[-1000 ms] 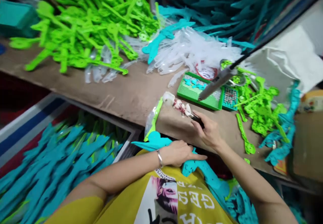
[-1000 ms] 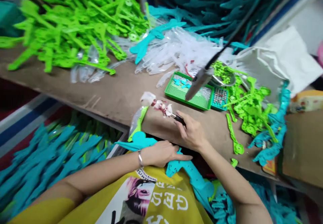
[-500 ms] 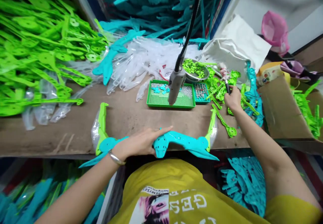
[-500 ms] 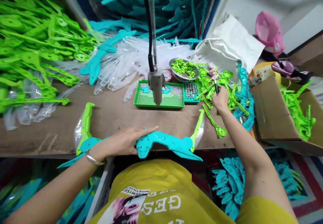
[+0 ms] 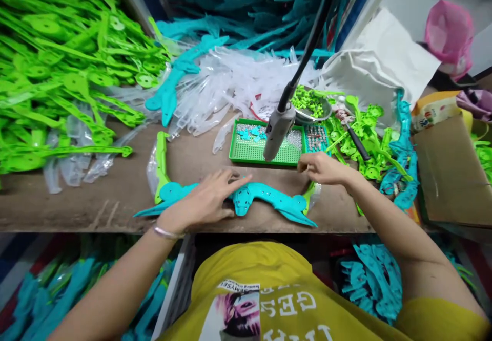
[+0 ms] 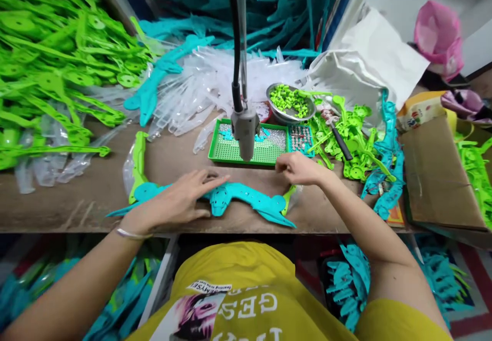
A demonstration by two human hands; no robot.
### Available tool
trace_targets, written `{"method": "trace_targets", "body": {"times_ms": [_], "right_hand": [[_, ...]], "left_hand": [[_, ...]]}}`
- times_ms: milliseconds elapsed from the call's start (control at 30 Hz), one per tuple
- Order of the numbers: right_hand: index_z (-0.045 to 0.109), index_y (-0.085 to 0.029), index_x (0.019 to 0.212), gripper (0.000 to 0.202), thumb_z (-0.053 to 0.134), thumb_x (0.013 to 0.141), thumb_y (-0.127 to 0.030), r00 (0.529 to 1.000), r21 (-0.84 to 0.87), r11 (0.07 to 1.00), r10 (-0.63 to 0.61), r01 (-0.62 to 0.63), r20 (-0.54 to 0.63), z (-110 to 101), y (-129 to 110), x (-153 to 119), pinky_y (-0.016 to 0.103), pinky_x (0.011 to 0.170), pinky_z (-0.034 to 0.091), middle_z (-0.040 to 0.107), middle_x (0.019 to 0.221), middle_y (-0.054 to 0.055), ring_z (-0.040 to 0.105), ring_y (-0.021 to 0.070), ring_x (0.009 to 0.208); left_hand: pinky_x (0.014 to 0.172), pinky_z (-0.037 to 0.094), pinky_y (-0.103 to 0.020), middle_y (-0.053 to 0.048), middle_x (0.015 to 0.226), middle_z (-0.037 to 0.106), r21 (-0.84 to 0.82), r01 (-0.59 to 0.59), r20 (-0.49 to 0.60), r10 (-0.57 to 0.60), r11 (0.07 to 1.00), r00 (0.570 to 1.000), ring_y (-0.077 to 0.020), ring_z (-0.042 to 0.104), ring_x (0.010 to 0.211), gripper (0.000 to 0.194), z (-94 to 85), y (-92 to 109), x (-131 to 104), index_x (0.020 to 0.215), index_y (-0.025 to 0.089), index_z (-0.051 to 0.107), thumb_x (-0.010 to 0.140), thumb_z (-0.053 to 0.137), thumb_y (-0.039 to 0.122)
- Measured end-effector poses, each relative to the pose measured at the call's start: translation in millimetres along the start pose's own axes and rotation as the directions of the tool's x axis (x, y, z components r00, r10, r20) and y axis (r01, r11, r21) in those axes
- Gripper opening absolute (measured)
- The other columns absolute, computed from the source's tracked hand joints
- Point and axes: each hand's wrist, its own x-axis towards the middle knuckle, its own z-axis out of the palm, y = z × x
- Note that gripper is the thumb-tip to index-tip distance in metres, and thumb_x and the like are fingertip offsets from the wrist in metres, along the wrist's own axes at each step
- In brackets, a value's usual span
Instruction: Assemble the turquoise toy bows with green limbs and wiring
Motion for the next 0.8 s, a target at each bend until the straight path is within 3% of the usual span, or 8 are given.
{"method": "trace_targets", "body": {"times_ms": [67,100,167,267,367,533,667,800], "right_hand": [[0.069,-0.019,0.099,0.036,0.057,0.068,-0.007,0.987,-0.054,0.998,-0.019,0.028,0.162,9.3,-14.6,-14.1,0.038,0.089,0.049,0.072,0.104,0.009,0.063,0.0257,0.101],[0.069,-0.019,0.104,0.039,0.061,0.067,-0.008,0.982,-0.122,0.992,0.015,0.009,0.19,13.9,-17.5,-22.5,0.042,0.09,0.048,0.07,0.108,0.011,0.061,0.0291,0.105],[0.07,-0.017,0.108,0.041,0.07,0.067,-0.014,0.978,-0.258,0.965,0.1,-0.051,0.181,23.0,-16.9,-39.0,0.048,0.092,0.046,0.068,0.112,0.015,0.058,0.0343,0.108],[0.071,-0.019,0.104,0.033,0.079,0.074,-0.029,0.985,-0.302,0.952,0.1,-0.053,0.142,33.8,-12.3,-57.6,0.057,0.1,0.041,0.069,0.112,0.015,0.057,0.0363,0.11],[0.07,-0.021,0.105,0.031,0.077,0.082,-0.04,0.994,-0.232,0.972,0.0,0.025,0.108,38.0,-16.3,-68.9,0.061,0.111,0.032,0.071,0.106,0.011,0.06,0.0328,0.109],[0.066,-0.021,0.103,0.034,0.068,0.091,-0.053,0.997,-0.182,0.981,-0.065,0.073,0.052,43.1,-36.4,-82.2,0.056,0.111,0.033,0.07,0.097,0.008,0.063,0.0292,0.1],[0.064,-0.019,0.104,0.04,0.061,0.096,-0.057,0.995,-0.233,0.972,-0.003,-0.019,-0.097,62.0,-54.5,-93.3,0.044,0.086,0.039,0.07,0.096,0.011,0.06,0.0285,0.092],[0.064,-0.019,0.105,0.037,0.059,0.098,-0.054,0.968,-0.285,0.951,0.048,-0.12,-0.247,76.9,-66.6,-99.3,0.042,0.08,0.035,0.072,0.097,0.011,0.058,0.0283,0.089]], "left_hand": [[0.107,0.049,-0.049,-0.013,0.137,0.06,-0.296,0.04,-0.05,-0.058,0.954,0.997,-0.0301,0.059,0.125,0.076,5.1,19.5,-14.4,0.156,0.029,0.045,0.086,0.074,0.03],[0.101,0.053,-0.044,-0.011,0.128,0.065,-0.489,0.073,-0.006,-0.087,0.869,0.996,-0.0254,0.065,0.114,0.067,13.3,32.2,-19.5,0.152,0.028,0.049,0.09,0.072,0.036],[0.088,0.058,-0.037,-0.01,0.114,0.072,-0.815,0.22,0.216,-0.072,0.536,0.974,-0.02,0.071,0.096,0.051,41.1,59.8,-22.9,0.138,0.022,0.06,0.094,0.068,0.044],[0.088,0.059,-0.036,-0.011,0.101,0.076,-0.901,0.423,0.415,-0.092,0.098,0.905,-0.0206,0.074,0.093,0.052,96.5,95.4,-10.8,0.124,0.016,0.065,0.088,0.075,0.052],[0.093,0.06,-0.036,-0.014,0.11,0.077,-0.895,0.39,0.432,-0.206,-0.217,0.878,-0.0222,0.077,0.097,0.051,136.1,114.6,9.1,0.11,0.015,0.071,0.081,0.082,0.055],[0.086,0.063,-0.037,-0.014,0.097,0.079,-0.871,0.33,0.435,-0.26,-0.365,0.862,-0.023,0.078,0.085,0.045,143.4,121.8,20.0,0.093,0.012,0.078,0.073,0.09,0.05],[0.084,0.064,-0.036,-0.011,0.094,0.079,-0.876,0.199,0.373,-0.357,-0.439,0.856,-0.0204,0.077,0.081,0.045,135.3,125.4,16.8,0.093,0.011,0.077,0.07,0.093,0.047],[0.084,0.064,-0.039,-0.009,0.087,0.078,-0.886,0.128,0.331,-0.415,-0.446,0.847,-0.0194,0.075,0.076,0.047,136.4,127.9,22.5,0.092,0.01,0.076,0.068,0.094,0.046]]}}
